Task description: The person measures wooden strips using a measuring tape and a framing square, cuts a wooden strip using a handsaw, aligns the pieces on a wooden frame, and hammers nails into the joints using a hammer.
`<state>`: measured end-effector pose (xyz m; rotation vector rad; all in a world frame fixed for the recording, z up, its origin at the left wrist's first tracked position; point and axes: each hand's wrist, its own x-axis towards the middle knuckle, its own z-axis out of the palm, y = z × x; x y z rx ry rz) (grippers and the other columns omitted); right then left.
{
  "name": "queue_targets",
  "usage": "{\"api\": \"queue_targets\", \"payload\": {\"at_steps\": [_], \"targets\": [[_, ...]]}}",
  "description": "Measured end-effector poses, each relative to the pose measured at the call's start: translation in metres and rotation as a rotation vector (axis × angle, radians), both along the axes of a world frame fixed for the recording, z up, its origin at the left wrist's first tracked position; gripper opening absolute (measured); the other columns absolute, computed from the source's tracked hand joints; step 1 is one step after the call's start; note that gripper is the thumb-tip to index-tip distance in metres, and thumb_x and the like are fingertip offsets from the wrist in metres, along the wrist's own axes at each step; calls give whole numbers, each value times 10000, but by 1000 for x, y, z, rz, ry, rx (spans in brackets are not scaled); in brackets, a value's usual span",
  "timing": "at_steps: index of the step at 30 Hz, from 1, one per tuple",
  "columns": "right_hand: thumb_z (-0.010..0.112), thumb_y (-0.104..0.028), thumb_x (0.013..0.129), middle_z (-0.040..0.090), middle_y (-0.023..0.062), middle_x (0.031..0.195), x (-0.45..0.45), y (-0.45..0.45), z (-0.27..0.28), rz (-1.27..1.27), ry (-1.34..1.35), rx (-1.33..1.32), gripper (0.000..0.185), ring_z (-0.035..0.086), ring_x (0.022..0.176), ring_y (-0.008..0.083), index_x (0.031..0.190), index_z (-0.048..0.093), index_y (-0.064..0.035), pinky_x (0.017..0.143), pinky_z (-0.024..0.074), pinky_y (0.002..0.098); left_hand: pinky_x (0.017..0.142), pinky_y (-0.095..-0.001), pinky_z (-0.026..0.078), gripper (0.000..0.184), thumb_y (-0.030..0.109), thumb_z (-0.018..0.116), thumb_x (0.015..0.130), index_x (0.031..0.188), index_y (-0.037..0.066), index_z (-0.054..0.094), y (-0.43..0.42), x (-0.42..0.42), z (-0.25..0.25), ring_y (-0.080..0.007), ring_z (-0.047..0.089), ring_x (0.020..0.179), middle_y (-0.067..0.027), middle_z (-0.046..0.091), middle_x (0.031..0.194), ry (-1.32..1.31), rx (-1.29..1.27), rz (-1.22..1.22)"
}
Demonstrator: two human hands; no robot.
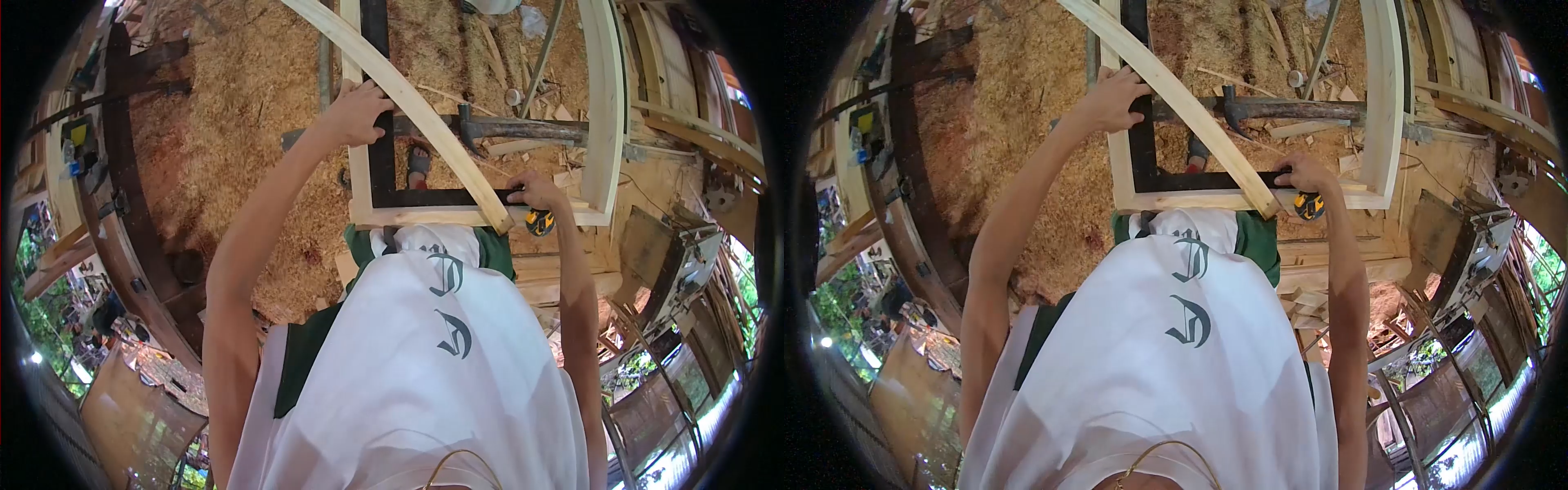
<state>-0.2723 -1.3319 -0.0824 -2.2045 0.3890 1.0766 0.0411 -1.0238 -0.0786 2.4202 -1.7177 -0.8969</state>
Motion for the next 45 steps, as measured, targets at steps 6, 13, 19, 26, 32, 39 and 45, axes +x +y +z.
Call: {"api": "queue_targets", "payload": {"at_steps": [6,13,19,26,32,39,45], "targets": [[806,-285,771,721,182,1105,1,0,2,15,14,-89,378,639,1091,363,1101,760,-107,944,506,449,1068,-530,295,601,305,769,779,1334,127,623,1,-1,11,-282,426,1335,-79,539,1402,38,-56,5],[797,-293,793,712,185,1137,-7,-5,-17,-8,11,-38,359,634,1102,367,1093,760,-99,959,498,454,1054,-531,311,550,278,779,761,1284,159,658,5,0,-7,-268,444,1304,-74,565,1331,18,-122,4],[781,-308,792,733,172,1039,-8,0,-5,18,-35,-56,351,660,1037,375,1088,754,-122,919,514,458,1065,-513,295,494,252,785,797,1262,132,672,2,-10,9,-293,425,1328,-97,543,1363,8,-81,19],[796,-249,753,738,131,998,-7,20,17,82,-244,-229,284,652,1002,369,992,763,-99,903,510,454,985,-477,346,191,150,677,806,970,171,774,0,-27,-7,-277,472,1198,-110,575,1145,-222,-95,50],[808,-273,742,701,55,1049,10,42,30,296,-245,-477,253,586,1120,294,979,789,-189,952,457,495,920,-470,397,299,176,769,801,1091,159,697,12,-41,14,-291,525,1137,-105,592,1096,-176,-346,254],[726,-123,817,659,130,1080,90,60,24,-279,-537,-161,301,577,1074,376,1114,703,-75,964,460,470,697,-264,395,213,209,683,965,1121,84,609,25,3,-11,-116,465,717,24,437,768,583,-830,1467],[754,-84,775,575,153,1239,126,31,-3,-138,-524,-428,463,516,1169,383,1219,622,-57,986,436,477,664,-222,397,179,160,632,1003,1133,49,577,-21,53,-35,-56,457,766,15,522,938,982,-931,1701]]}}
